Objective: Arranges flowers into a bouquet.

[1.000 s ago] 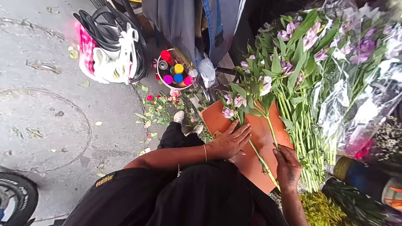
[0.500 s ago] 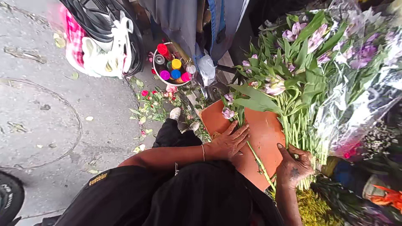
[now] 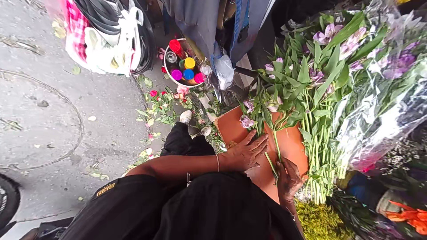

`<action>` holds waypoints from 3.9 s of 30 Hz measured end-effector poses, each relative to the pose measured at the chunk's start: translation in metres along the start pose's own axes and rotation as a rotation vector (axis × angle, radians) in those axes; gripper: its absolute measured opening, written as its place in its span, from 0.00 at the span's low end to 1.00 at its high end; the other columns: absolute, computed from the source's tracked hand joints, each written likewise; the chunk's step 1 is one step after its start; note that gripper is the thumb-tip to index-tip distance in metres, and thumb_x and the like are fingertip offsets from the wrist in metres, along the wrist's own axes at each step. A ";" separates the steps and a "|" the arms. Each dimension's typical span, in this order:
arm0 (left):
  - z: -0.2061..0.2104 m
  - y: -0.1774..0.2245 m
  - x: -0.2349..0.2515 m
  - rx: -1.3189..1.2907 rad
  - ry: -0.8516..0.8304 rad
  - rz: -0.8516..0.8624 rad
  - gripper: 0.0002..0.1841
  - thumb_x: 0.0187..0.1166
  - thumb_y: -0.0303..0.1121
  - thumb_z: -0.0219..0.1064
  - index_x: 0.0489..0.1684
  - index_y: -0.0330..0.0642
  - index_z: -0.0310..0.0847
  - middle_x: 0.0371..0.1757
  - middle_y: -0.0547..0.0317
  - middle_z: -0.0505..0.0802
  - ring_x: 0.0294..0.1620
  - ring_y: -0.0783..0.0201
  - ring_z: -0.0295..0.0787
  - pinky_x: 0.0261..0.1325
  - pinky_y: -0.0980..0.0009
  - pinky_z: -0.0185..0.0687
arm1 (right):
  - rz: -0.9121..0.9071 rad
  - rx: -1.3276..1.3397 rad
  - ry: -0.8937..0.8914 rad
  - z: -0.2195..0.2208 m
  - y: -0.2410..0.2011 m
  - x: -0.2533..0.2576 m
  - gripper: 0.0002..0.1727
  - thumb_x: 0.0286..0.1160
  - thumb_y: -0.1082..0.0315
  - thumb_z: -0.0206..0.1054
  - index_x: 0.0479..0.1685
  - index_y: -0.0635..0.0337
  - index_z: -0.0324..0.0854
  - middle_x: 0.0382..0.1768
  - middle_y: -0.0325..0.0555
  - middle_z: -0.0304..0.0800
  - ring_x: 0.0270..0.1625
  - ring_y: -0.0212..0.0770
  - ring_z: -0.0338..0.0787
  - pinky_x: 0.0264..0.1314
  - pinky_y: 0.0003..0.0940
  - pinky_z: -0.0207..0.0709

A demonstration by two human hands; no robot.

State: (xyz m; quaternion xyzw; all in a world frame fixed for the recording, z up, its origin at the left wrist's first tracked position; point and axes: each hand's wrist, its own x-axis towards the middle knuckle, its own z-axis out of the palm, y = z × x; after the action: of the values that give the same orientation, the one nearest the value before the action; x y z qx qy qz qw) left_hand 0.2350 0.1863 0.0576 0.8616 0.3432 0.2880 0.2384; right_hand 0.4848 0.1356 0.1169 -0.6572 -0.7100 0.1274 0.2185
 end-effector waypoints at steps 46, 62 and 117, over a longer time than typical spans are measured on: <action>-0.009 -0.003 0.038 0.074 -0.097 -0.136 0.43 0.81 0.63 0.57 0.89 0.39 0.62 0.94 0.50 0.61 0.96 0.45 0.45 0.83 0.22 0.32 | 0.027 -0.174 0.080 0.015 -0.005 0.011 0.12 0.77 0.65 0.68 0.41 0.65 0.92 0.37 0.57 0.92 0.42 0.49 0.92 0.50 0.39 0.84; -0.029 0.018 0.034 0.285 -0.058 0.019 0.43 0.77 0.71 0.53 0.83 0.47 0.74 0.88 0.49 0.73 0.90 0.35 0.61 0.77 0.16 0.46 | 0.144 -0.197 -0.048 -0.058 0.111 0.173 0.20 0.84 0.61 0.64 0.60 0.71 0.87 0.61 0.73 0.87 0.69 0.74 0.83 0.74 0.67 0.71; -0.076 0.163 0.038 -1.701 0.428 -0.289 0.14 0.92 0.26 0.46 0.50 0.32 0.80 0.40 0.56 0.93 0.29 0.72 0.88 0.35 0.75 0.87 | 0.032 -0.006 0.323 -0.109 -0.105 -0.142 0.18 0.89 0.65 0.59 0.63 0.69 0.86 0.46 0.64 0.88 0.50 0.36 0.87 0.57 0.21 0.76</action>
State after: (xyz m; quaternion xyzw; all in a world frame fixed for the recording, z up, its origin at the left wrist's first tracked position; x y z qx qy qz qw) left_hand 0.2809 0.1241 0.2240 0.2687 0.1557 0.5673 0.7627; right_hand 0.4505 -0.0273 0.2407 -0.6808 -0.6557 0.0216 0.3257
